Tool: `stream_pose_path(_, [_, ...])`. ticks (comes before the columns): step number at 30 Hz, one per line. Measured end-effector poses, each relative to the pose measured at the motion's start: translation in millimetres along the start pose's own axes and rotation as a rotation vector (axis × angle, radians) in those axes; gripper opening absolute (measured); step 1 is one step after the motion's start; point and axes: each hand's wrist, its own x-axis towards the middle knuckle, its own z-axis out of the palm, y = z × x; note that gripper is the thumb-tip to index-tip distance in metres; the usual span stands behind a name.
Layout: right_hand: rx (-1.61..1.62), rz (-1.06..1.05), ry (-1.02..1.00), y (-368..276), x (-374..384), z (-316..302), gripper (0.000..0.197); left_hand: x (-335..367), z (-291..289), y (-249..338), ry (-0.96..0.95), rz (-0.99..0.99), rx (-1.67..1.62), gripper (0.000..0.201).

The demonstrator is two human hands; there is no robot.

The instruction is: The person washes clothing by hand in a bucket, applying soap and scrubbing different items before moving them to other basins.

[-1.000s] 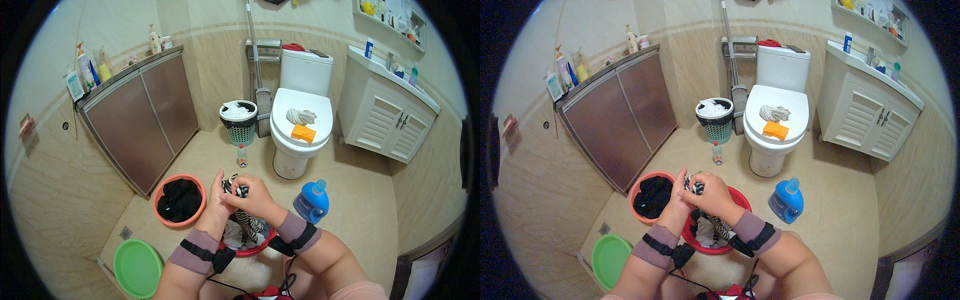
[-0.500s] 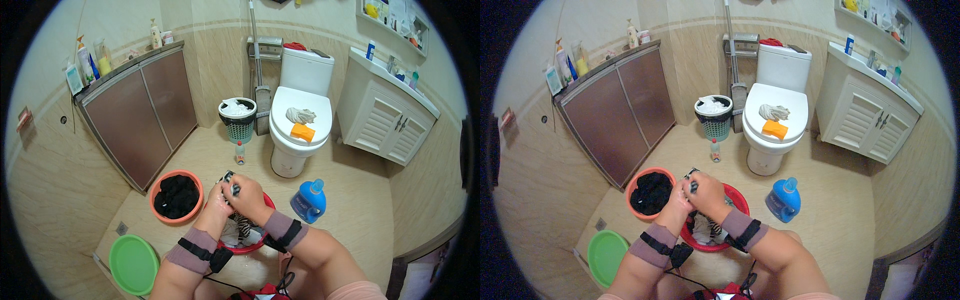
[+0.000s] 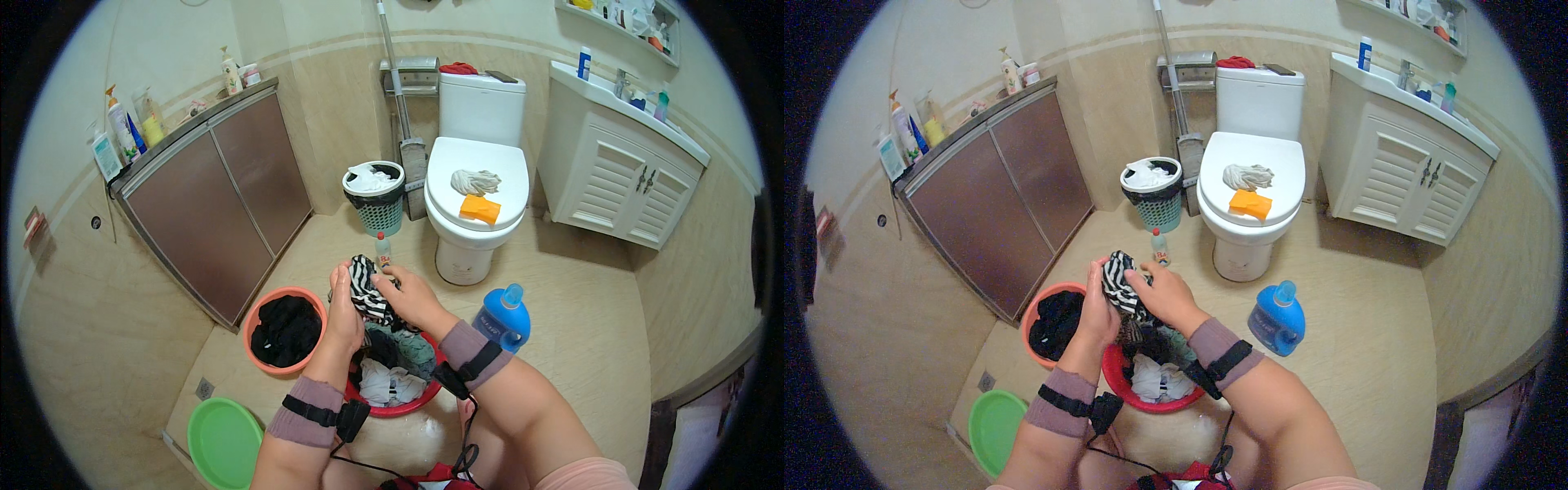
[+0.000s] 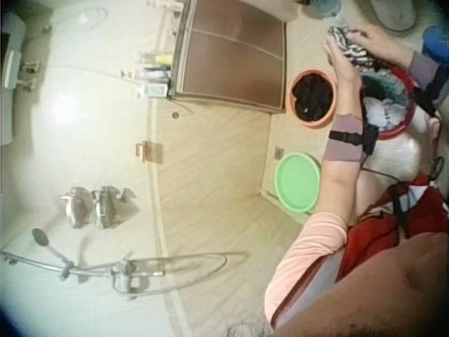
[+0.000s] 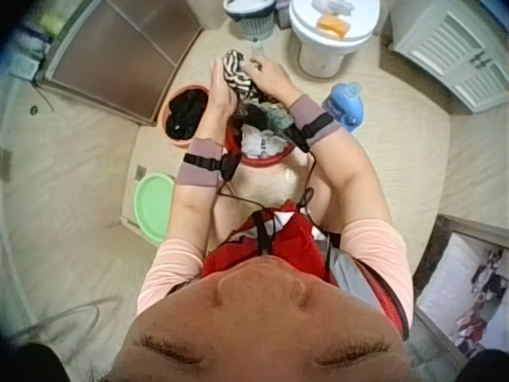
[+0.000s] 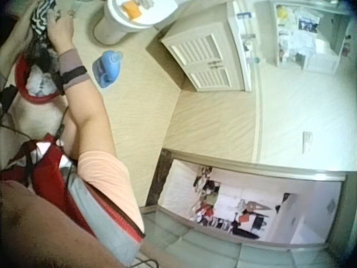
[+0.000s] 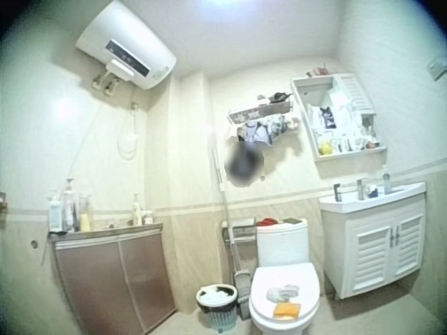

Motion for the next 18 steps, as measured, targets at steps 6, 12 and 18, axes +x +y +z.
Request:
stream_pose_path(6, [0.021, 0.056, -0.138, -17.1, -2.8, -0.3, 0.070, -3.8, 3.6, -8.0, -0.258, 0.002, 0.223, 0.076])
stream_pose_path(12, [0.249, -0.034, 0.013, 4.0, -4.6, 22.9, 0.061, -9.8, 17.2, 4.3, -0.240, -0.134, 0.159, 0.082])
stream_pose_path(18, [-0.179, -0.153, -0.015, -45.4, -24.4, 2.9, 0.045, -1.9, 2.0, 8.4, -0.045, -0.340, -0.329, 0.099])
